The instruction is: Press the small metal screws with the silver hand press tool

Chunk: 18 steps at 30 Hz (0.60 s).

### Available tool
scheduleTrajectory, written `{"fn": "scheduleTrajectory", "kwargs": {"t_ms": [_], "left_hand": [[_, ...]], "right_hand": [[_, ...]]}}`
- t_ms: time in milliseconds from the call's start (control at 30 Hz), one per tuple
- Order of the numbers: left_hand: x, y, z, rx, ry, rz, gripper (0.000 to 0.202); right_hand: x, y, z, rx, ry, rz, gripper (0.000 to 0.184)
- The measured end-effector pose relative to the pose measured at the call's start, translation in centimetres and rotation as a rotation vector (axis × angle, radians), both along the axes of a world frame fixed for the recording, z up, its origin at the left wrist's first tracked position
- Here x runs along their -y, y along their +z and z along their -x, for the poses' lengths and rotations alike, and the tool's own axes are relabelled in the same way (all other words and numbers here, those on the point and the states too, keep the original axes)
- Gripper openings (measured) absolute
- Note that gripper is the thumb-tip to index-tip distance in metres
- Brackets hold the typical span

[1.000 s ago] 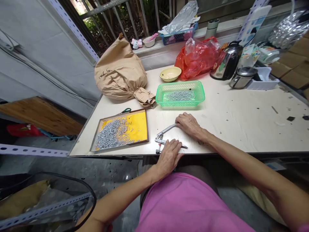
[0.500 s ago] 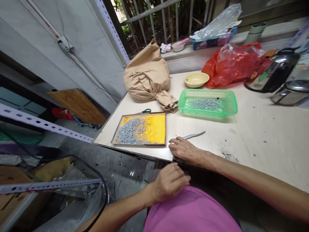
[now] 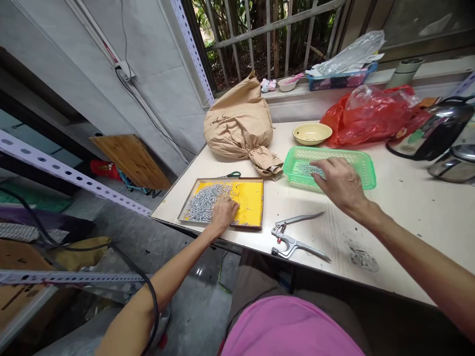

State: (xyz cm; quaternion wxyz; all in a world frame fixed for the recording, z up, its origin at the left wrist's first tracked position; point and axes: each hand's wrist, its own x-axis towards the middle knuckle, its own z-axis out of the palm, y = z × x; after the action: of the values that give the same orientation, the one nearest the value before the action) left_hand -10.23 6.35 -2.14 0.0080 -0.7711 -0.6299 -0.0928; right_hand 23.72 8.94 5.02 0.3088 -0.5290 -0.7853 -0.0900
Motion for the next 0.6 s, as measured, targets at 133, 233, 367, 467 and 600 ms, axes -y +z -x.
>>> {"fn": "scheduleTrajectory", "kwargs": {"t_ms": [133,233,367,467,600], "left_hand": [[-1.1,-0.6,-0.6,-0.056,-0.006,0.015,0.024],[-1.7,-0.2,-0.5,-0.051,-0.03,0.024,0.021],[-0.8,1.2,-1.4,0.148,-0.006,0.027,0.013],[1.5,2.3,-3.6,0.466,0.053,0.212,0.016],[5.1,2.7,-7.3,0.85,0.13,0.6,0.025]], "right_hand": [[0.9,-1.0,-1.4,0.028,0.019,0.054,0.029],[3.8,-3.4,-0.7,0.013,0.146,0.191,0.025],[8.4,-6.3,0.8,-0.001,0.261,0.395,0.024],[10.8,-7.4,1.3,0.02,0.284,0.505,0.023],[12.0,-7.9,1.1,0.071,0.26,0.565,0.019]]}}
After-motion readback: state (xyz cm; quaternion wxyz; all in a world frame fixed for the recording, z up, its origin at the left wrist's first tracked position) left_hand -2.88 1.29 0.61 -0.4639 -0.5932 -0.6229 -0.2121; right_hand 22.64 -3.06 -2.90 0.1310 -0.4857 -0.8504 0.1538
